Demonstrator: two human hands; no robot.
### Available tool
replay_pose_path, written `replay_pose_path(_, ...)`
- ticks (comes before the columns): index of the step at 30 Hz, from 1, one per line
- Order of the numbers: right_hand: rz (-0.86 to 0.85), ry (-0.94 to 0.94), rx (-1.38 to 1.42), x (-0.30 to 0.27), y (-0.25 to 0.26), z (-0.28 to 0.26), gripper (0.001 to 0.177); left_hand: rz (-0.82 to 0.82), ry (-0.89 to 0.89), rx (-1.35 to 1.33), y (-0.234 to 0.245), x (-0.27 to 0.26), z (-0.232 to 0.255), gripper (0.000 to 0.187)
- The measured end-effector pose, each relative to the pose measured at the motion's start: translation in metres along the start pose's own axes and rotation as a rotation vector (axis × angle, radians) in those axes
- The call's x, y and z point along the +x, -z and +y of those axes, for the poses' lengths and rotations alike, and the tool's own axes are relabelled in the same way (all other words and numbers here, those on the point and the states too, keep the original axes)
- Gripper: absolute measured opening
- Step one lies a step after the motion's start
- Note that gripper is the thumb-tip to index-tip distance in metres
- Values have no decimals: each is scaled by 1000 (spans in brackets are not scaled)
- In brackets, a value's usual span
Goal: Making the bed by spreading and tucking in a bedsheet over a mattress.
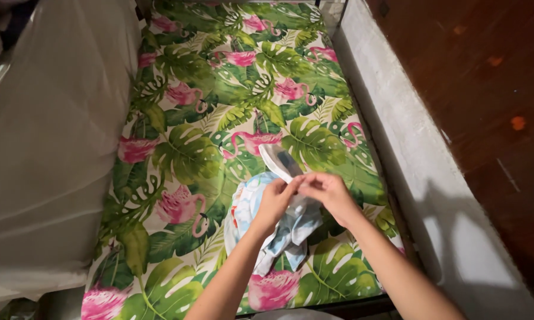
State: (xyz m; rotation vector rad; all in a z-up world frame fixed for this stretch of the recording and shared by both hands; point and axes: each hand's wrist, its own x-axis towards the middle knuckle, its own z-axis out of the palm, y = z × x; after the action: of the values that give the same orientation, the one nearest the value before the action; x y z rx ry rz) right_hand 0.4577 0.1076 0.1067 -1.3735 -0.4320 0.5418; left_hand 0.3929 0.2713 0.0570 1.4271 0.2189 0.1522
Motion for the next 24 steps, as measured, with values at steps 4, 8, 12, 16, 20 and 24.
replay_pose_path(4,-91,40,-266,-9,4,9,9,43,112,14,11,7,-18,39)
replay_pose_path(8,0,49,-213,-7,25,44,8,-1,67,-29,22,9,-12,39)
replay_pose_path(12,24,-89,338,-14,11,18,11,-74,-79,-126,29,4,9,31)
replay_pose_path(16,23,-114,281,-15,12,25,19,-114,55,-164,17,-2,12,24)
replay_pose_path(20,-36,-35,195,-12,19,41,10,-209,135,-170,14,-4,0,20)
replay_pose_path(24,248,-274,193,-11,19,29,13,-140,129,-395,27,-1,-12,20)
